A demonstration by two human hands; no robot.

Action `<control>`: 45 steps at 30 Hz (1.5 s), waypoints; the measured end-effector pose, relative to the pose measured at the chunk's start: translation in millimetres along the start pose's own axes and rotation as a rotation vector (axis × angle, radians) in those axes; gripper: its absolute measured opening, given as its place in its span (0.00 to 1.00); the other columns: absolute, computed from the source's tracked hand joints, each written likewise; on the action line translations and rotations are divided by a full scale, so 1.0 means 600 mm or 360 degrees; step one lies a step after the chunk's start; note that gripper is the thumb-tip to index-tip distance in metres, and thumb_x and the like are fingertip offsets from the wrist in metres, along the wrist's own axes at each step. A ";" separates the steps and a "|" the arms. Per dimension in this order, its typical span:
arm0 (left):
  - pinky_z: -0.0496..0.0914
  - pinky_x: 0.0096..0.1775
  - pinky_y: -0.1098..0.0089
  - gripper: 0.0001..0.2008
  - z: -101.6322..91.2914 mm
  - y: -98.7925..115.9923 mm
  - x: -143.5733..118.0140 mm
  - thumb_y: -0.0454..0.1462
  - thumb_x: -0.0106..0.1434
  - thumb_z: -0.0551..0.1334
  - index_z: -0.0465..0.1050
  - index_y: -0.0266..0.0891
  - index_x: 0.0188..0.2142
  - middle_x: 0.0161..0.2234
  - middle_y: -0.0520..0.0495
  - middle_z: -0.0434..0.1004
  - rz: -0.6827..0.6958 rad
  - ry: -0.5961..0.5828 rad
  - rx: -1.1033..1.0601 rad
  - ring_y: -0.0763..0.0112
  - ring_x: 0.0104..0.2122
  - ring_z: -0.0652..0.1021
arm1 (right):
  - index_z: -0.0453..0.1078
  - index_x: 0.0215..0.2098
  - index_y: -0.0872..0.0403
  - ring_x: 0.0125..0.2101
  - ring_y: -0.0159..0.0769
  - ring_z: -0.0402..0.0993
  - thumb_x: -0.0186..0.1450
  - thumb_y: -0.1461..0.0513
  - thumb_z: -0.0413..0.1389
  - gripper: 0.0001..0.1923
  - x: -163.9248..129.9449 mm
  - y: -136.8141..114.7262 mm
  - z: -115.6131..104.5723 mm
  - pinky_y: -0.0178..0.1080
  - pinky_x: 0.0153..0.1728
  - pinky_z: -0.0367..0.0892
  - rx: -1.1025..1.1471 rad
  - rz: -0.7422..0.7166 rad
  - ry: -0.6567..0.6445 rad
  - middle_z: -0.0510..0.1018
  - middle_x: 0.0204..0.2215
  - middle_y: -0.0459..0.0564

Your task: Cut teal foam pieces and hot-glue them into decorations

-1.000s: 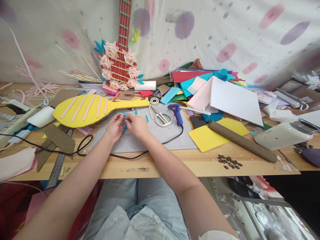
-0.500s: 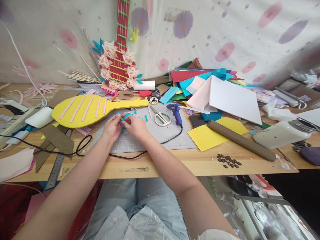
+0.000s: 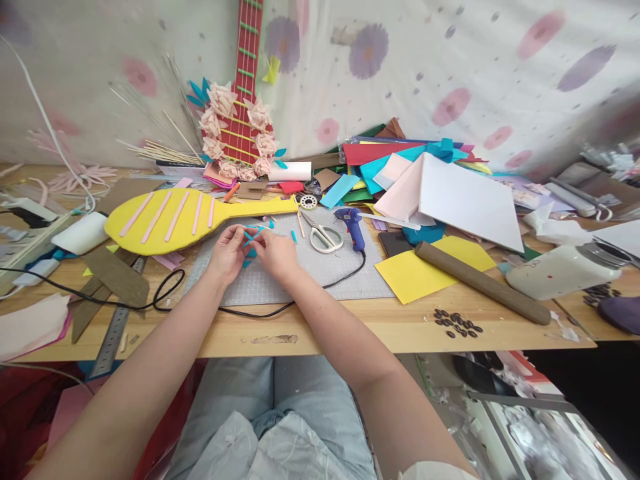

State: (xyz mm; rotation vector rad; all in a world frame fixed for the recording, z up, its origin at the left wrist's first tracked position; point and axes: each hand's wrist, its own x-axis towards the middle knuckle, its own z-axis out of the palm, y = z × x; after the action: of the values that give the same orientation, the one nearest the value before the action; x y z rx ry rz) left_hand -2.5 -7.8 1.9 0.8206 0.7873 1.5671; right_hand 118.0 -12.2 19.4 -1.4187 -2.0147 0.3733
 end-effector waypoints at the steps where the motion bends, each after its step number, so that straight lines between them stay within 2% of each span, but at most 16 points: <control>1: 0.69 0.32 0.74 0.14 0.000 -0.001 0.000 0.42 0.45 0.69 0.69 0.39 0.28 0.28 0.52 0.75 0.0009 0.0003 0.0007 0.75 0.31 0.75 | 0.70 0.33 0.53 0.32 0.33 0.75 0.60 0.56 0.54 0.09 0.001 0.004 0.001 0.35 0.35 0.65 0.0063 0.0037 0.0010 0.79 0.32 0.47; 7: 0.66 0.26 0.77 0.15 0.001 -0.005 0.004 0.40 0.42 0.71 0.70 0.37 0.26 0.24 0.52 0.74 0.0018 0.0146 0.0020 0.78 0.24 0.73 | 0.70 0.36 0.54 0.32 0.33 0.75 0.57 0.55 0.58 0.13 0.003 0.006 0.006 0.35 0.35 0.66 0.0315 0.0046 -0.0065 0.79 0.31 0.48; 11: 0.66 0.28 0.77 0.15 0.001 -0.008 0.006 0.40 0.40 0.72 0.68 0.36 0.24 0.22 0.54 0.72 0.0032 0.0166 0.0014 0.79 0.24 0.73 | 0.71 0.30 0.55 0.30 0.35 0.74 0.61 0.56 0.53 0.10 0.001 -0.003 0.011 0.38 0.35 0.66 0.0229 0.0023 -0.0122 0.78 0.28 0.49; 13: 0.66 0.28 0.77 0.17 0.002 -0.008 0.005 0.39 0.38 0.72 0.66 0.36 0.23 0.21 0.54 0.72 0.0016 0.0197 0.0008 0.78 0.23 0.73 | 0.70 0.27 0.55 0.28 0.34 0.73 0.62 0.58 0.51 0.11 0.001 -0.003 0.015 0.38 0.35 0.66 0.0318 0.0001 -0.0183 0.78 0.26 0.49; 15: 0.66 0.26 0.77 0.19 0.002 -0.005 0.003 0.40 0.38 0.72 0.65 0.37 0.24 0.22 0.54 0.72 -0.0019 0.0207 0.0027 0.77 0.24 0.74 | 0.68 0.26 0.55 0.26 0.32 0.73 0.64 0.60 0.49 0.12 0.003 -0.001 0.018 0.37 0.34 0.67 0.0622 0.0040 -0.0322 0.77 0.24 0.48; 19: 0.66 0.26 0.75 0.18 0.004 0.006 -0.003 0.48 0.48 0.66 0.68 0.38 0.30 0.26 0.49 0.74 -0.0120 0.0126 0.0069 0.74 0.27 0.75 | 0.65 0.25 0.56 0.21 0.28 0.71 0.66 0.59 0.46 0.14 0.007 0.007 0.016 0.34 0.28 0.69 0.1432 0.0286 -0.0727 0.74 0.19 0.45; 22: 0.66 0.25 0.75 0.18 0.003 0.012 -0.006 0.44 0.46 0.69 0.69 0.38 0.33 0.27 0.49 0.75 -0.0203 0.0073 0.0116 0.74 0.25 0.75 | 0.64 0.25 0.57 0.19 0.27 0.71 0.64 0.56 0.49 0.14 0.008 0.013 0.012 0.33 0.26 0.69 0.1676 0.0386 -0.0863 0.74 0.18 0.45; 26: 0.65 0.24 0.76 0.19 0.002 0.013 -0.005 0.33 0.39 0.72 0.69 0.36 0.31 0.23 0.51 0.75 -0.0221 0.0151 0.0166 0.76 0.22 0.74 | 0.66 0.27 0.58 0.20 0.28 0.72 0.63 0.53 0.51 0.16 0.007 0.021 0.009 0.33 0.26 0.69 0.1736 0.0473 -0.0915 0.76 0.19 0.47; 29: 0.64 0.23 0.76 0.18 0.003 0.012 -0.003 0.33 0.39 0.71 0.68 0.35 0.30 0.21 0.52 0.75 -0.0233 0.0212 0.0139 0.77 0.20 0.73 | 0.67 0.29 0.59 0.21 0.29 0.73 0.63 0.52 0.51 0.17 0.008 0.023 0.011 0.34 0.26 0.70 0.1717 0.0450 -0.0883 0.76 0.20 0.48; 33: 0.65 0.23 0.76 0.21 0.004 0.010 -0.003 0.32 0.37 0.72 0.64 0.37 0.29 0.22 0.51 0.76 -0.0235 0.0274 0.0070 0.75 0.21 0.74 | 0.66 0.26 0.58 0.20 0.26 0.71 0.59 0.52 0.55 0.16 0.009 0.024 0.016 0.32 0.25 0.69 0.1640 0.0292 -0.0794 0.75 0.19 0.46; 38: 0.64 0.21 0.76 0.22 0.001 0.012 -0.008 0.33 0.38 0.71 0.62 0.38 0.30 0.22 0.52 0.75 -0.0295 0.0166 0.0080 0.75 0.20 0.73 | 0.64 0.24 0.58 0.18 0.25 0.69 0.59 0.54 0.56 0.15 0.009 0.027 0.019 0.31 0.24 0.69 0.1539 0.0230 -0.0784 0.73 0.18 0.44; 42: 0.65 0.22 0.75 0.17 0.001 0.015 -0.009 0.36 0.43 0.69 0.65 0.37 0.31 0.25 0.50 0.76 -0.0360 0.0054 0.0108 0.77 0.19 0.73 | 0.65 0.24 0.58 0.18 0.25 0.70 0.60 0.55 0.55 0.14 0.007 0.028 0.014 0.31 0.24 0.69 0.1538 0.0285 -0.0836 0.74 0.17 0.44; 45: 0.66 0.25 0.74 0.17 0.002 0.014 -0.009 0.35 0.44 0.69 0.66 0.37 0.33 0.27 0.48 0.78 -0.0391 0.0082 0.0142 0.76 0.21 0.74 | 0.65 0.25 0.58 0.19 0.27 0.72 0.61 0.55 0.53 0.15 0.007 0.030 0.007 0.32 0.25 0.70 0.1583 0.0331 -0.0930 0.75 0.18 0.46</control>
State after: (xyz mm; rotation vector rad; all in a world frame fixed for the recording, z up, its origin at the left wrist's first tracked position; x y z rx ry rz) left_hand -5.5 -14.3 9.1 0.7201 0.9633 1.3465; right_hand 127.4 -0.9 7.8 -0.8937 -1.6154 1.7521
